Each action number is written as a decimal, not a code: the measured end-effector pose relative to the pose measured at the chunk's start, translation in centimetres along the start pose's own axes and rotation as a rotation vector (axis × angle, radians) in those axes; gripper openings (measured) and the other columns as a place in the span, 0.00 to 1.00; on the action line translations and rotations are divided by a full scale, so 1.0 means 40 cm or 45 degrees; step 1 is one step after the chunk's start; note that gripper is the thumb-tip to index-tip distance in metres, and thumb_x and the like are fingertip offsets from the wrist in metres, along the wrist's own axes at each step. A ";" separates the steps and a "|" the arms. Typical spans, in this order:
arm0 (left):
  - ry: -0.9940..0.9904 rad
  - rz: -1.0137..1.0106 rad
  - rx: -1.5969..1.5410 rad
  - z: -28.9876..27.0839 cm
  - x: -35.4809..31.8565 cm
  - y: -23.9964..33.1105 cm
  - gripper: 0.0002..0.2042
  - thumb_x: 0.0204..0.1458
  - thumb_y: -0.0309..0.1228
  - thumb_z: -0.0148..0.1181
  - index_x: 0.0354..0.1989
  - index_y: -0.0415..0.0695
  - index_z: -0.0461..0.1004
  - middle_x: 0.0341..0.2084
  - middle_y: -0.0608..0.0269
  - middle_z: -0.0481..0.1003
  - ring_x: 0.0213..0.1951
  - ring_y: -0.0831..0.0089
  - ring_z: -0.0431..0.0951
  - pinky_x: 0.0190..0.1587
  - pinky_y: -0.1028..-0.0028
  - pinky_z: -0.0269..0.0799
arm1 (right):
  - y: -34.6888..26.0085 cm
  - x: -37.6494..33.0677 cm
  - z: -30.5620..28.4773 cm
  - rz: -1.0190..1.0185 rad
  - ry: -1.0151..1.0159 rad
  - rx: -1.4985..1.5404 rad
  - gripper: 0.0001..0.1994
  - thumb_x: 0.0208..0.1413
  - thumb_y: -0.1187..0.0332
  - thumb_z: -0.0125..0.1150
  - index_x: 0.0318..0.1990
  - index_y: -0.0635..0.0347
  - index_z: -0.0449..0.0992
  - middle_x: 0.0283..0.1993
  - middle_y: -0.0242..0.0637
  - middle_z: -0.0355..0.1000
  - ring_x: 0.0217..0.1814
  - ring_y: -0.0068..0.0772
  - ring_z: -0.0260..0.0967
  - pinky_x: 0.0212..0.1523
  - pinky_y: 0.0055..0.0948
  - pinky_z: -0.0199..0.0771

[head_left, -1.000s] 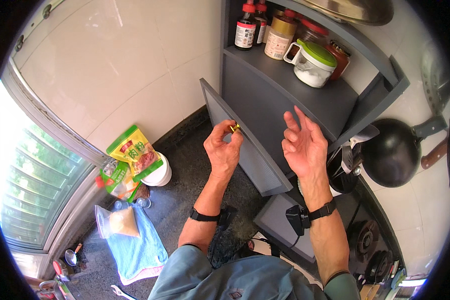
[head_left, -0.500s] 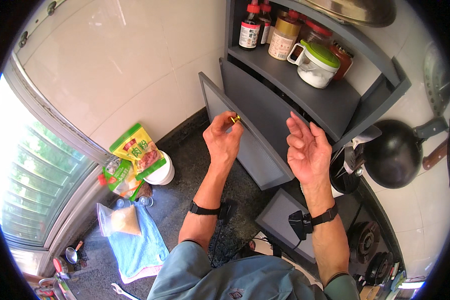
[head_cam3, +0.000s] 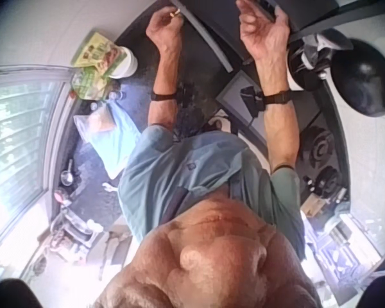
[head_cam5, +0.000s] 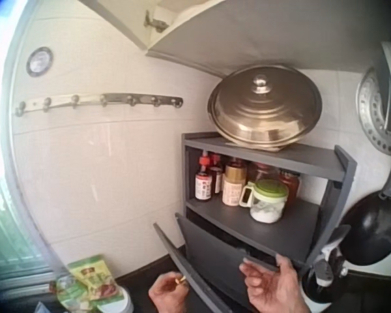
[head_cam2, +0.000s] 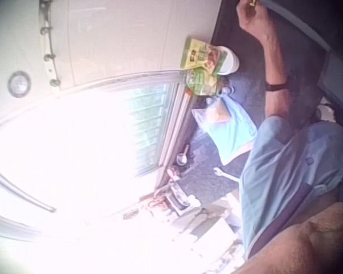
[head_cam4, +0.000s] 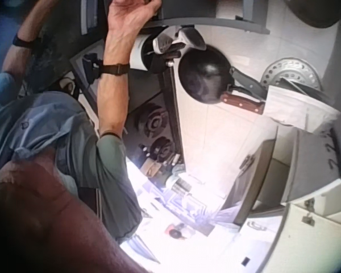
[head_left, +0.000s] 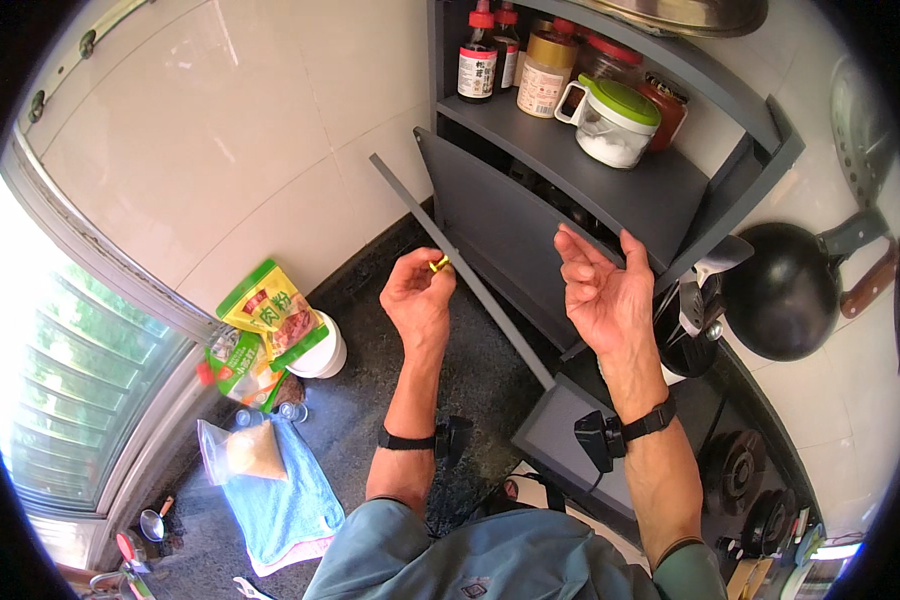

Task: The person handles cabinet doors near a shelf and then sits on the kitchen floor to assemble small metal components and hardware by hand.

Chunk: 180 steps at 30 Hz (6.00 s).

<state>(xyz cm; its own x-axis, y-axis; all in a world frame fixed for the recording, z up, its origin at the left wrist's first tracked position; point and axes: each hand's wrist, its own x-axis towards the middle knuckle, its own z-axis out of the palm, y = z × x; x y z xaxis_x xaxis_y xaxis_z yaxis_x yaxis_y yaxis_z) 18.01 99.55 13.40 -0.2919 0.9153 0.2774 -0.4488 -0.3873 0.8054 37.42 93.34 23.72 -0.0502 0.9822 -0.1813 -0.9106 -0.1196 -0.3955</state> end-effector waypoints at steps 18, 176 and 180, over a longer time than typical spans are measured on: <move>0.173 -0.324 -0.392 -0.193 -0.143 0.043 0.07 0.49 0.24 0.55 0.37 0.40 0.73 0.26 0.67 0.73 0.28 0.79 0.71 0.31 0.79 0.64 | 0.104 -0.016 -0.028 -0.057 0.014 -0.162 0.25 0.61 0.61 0.42 0.58 0.75 0.64 0.55 0.51 0.70 0.33 0.28 0.68 0.32 0.25 0.72; 0.188 -0.990 0.558 -0.435 -0.449 -0.044 0.08 0.51 0.21 0.57 0.38 0.33 0.71 0.28 0.55 0.74 0.26 0.66 0.77 0.16 0.70 0.76 | 0.039 -0.881 -0.857 -0.310 0.194 -3.190 0.33 0.45 0.59 0.70 0.60 0.55 0.65 0.67 0.50 0.53 0.68 0.57 0.49 0.65 0.51 0.53; 0.251 -1.003 0.646 -0.441 -0.433 -0.070 0.06 0.51 0.21 0.57 0.37 0.35 0.72 0.27 0.55 0.74 0.25 0.65 0.76 0.17 0.66 0.76 | -0.013 -0.869 -0.862 -0.565 0.167 -3.003 0.29 0.46 0.61 0.68 0.56 0.58 0.68 0.62 0.50 0.58 0.64 0.56 0.54 0.60 0.52 0.58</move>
<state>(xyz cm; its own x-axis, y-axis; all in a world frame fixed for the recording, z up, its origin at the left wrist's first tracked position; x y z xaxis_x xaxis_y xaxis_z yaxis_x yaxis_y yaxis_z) 9.41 82.82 -2.91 -0.2202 0.8395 -0.4967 -0.1711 0.4680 0.8670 53.77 54.24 -0.83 0.0366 0.9853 0.1671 0.9454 0.0200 -0.3252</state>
